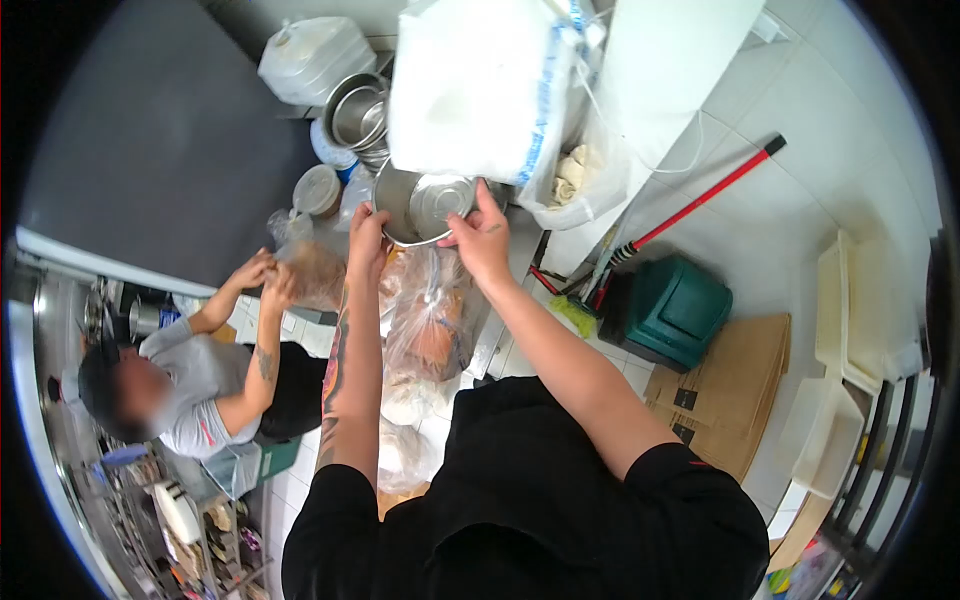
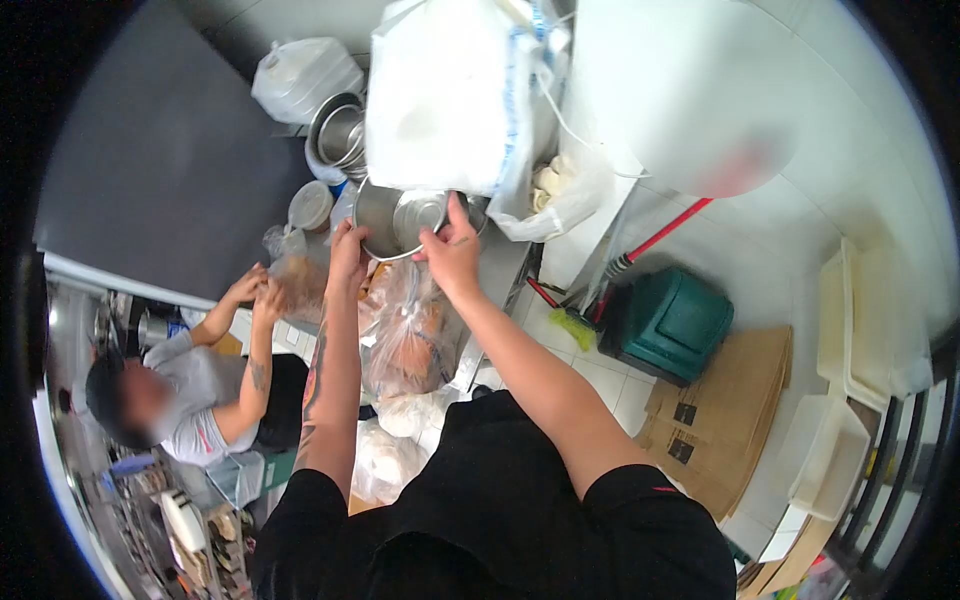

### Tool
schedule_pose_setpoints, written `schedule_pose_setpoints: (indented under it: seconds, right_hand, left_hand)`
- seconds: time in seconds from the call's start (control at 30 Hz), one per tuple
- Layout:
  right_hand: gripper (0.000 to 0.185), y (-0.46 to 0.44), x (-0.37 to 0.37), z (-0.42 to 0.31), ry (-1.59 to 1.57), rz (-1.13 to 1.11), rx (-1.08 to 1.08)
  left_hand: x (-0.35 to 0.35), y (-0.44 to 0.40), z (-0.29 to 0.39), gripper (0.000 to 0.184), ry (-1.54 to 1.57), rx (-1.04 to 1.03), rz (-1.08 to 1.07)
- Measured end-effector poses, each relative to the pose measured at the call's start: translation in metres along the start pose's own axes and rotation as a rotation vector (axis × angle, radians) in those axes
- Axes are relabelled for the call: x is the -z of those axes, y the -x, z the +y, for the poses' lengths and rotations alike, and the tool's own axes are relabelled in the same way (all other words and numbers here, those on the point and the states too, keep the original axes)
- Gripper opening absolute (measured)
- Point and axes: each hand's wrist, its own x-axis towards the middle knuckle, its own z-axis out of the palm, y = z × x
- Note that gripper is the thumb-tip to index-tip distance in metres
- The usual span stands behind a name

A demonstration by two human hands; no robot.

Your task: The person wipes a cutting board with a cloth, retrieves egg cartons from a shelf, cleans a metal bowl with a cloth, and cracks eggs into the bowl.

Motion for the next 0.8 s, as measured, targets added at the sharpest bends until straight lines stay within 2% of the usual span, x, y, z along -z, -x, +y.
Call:
schedule_pose_setpoints:
  seconds: [0.1, 0.17, 0.23, 0.37, 0.4, 0.43, 0.47, 0.5, 0.57, 0.63, 0.7, 0.73, 0.8]
  right_hand:
    - [0.075, 0.028, 0.003, -0.04, -0.03, -0.098, -0.107]
    - [0.07, 0.044, 0.01, -0.054, -0.119, -0.254, -0.134]
    - [0.063, 0.065, 0.014, -0.063, -0.063, -0.374, -0.205]
    - [0.059, 0.111, 0.025, -0.052, 0.077, -0.695, -0.232]
    - [0.063, 0.126, 0.023, -0.054, 0.255, -0.804, -0.057]
    - [0.067, 0.142, 0.018, -0.058, 0.422, -0.914, 0.133]
    - [0.078, 0.159, 0.008, -0.074, 0.53, -1.024, 0.186]
    - [0.078, 0.177, 0.0, -0.069, 0.517, -1.087, 0.173]
    - [0.087, 0.22, -0.018, -0.056, 0.616, -1.324, 0.485]
    - [0.08, 0.268, -0.038, -0.045, 0.592, -1.485, 0.57]
    - [0.064, 0.326, -0.058, -0.031, 0.632, -1.671, 0.493]
    - [0.046, 0.355, -0.07, -0.019, 0.585, -1.694, 0.423]
    - [0.039, 0.414, -0.09, 0.016, 0.508, -1.735, 0.469]
  left_hand:
    - [0.004, 0.059, 0.033, 0.012, -0.013, -0.036, 0.022]
    - [0.017, 0.103, 0.042, 0.012, -0.04, -0.052, 0.068]
    - [0.038, 0.149, 0.041, 0.018, -0.123, -0.107, 0.097]
    - [0.086, 0.257, 0.027, 0.029, -0.158, -0.152, 0.418]
    - [0.105, 0.28, 0.013, 0.034, -0.162, -0.279, 0.474]
    - [0.123, 0.311, 0.004, 0.036, -0.184, -0.267, 0.541]
    - [0.142, 0.341, -0.006, 0.037, -0.203, -0.246, 0.595]
    - [0.16, 0.373, -0.015, 0.038, -0.221, -0.225, 0.646]
    - [0.184, 0.441, -0.023, 0.036, -0.289, -0.166, 0.74]
    - [0.208, 0.507, -0.032, 0.035, -0.305, -0.077, 0.803]
    - [0.24, 0.573, -0.059, 0.035, -0.275, -0.083, 0.867]
    - [0.258, 0.608, -0.076, 0.035, -0.261, -0.08, 0.89]
    - [0.278, 0.679, -0.101, 0.033, -0.119, -0.114, 0.918]
